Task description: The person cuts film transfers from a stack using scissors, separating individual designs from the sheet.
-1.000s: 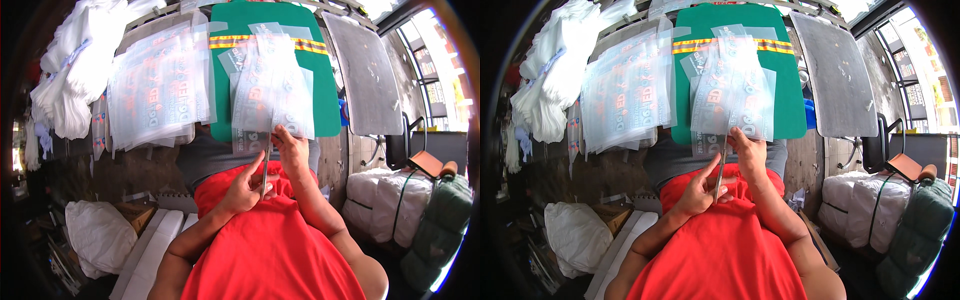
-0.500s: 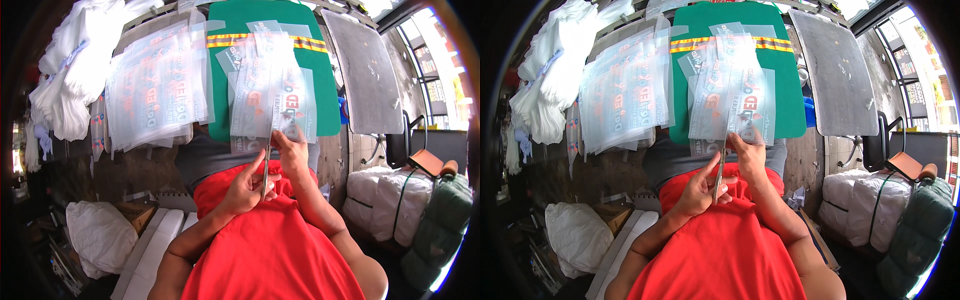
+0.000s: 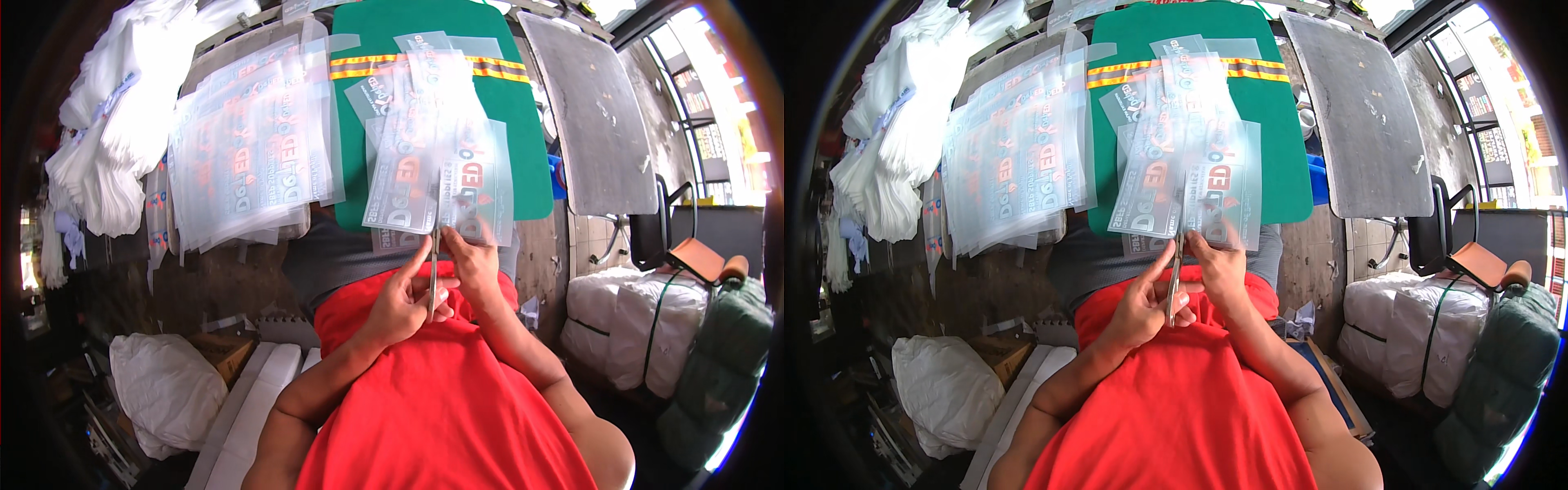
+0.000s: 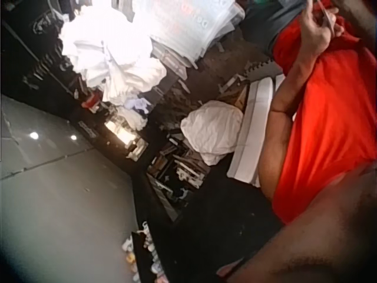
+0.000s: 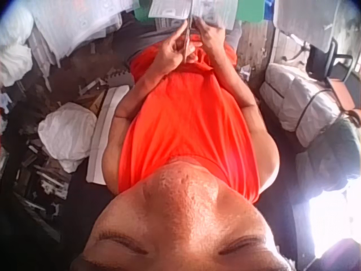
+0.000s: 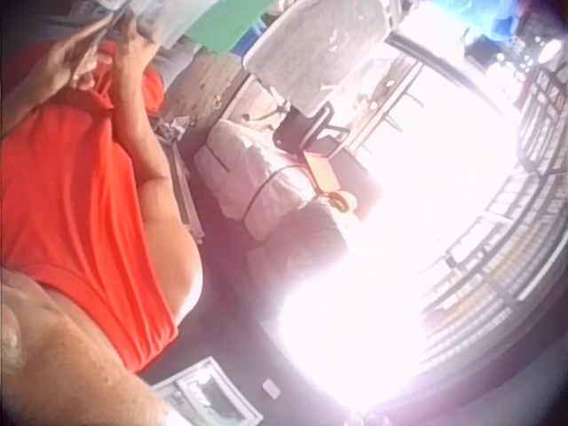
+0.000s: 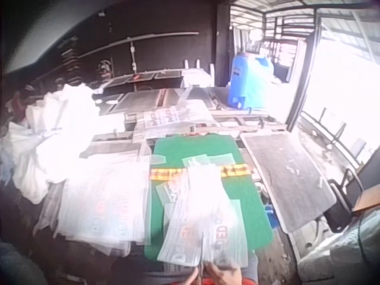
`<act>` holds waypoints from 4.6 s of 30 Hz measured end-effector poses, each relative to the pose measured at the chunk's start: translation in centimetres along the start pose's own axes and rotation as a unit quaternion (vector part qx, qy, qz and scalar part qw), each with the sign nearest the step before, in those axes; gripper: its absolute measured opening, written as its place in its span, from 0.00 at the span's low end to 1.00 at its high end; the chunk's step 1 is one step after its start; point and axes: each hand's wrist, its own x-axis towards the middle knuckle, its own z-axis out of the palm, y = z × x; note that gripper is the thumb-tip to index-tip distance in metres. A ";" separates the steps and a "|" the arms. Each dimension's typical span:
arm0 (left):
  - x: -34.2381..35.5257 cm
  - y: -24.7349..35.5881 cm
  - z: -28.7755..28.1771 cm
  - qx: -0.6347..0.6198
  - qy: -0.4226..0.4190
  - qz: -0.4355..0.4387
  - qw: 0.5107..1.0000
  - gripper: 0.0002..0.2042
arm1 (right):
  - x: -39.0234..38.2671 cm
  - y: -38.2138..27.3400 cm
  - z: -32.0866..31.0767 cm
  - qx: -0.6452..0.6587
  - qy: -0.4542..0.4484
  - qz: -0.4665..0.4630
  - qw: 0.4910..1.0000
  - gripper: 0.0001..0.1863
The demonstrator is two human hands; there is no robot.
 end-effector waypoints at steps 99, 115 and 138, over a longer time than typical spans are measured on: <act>7.2 1.8 -6.9 0.336 0.280 0.291 0.851 0.33 | 17.2 -4.9 5.0 -0.614 -0.069 -0.385 0.686 0.29; 9.2 -0.8 -8.0 0.093 0.286 0.289 0.909 0.28 | 25.0 -4.2 12.8 -0.751 -0.060 -0.247 0.610 0.30; 8.6 -0.5 -7.7 0.096 0.320 0.298 0.894 0.26 | 25.6 -13.8 19.5 -0.258 0.075 -0.513 0.815 0.07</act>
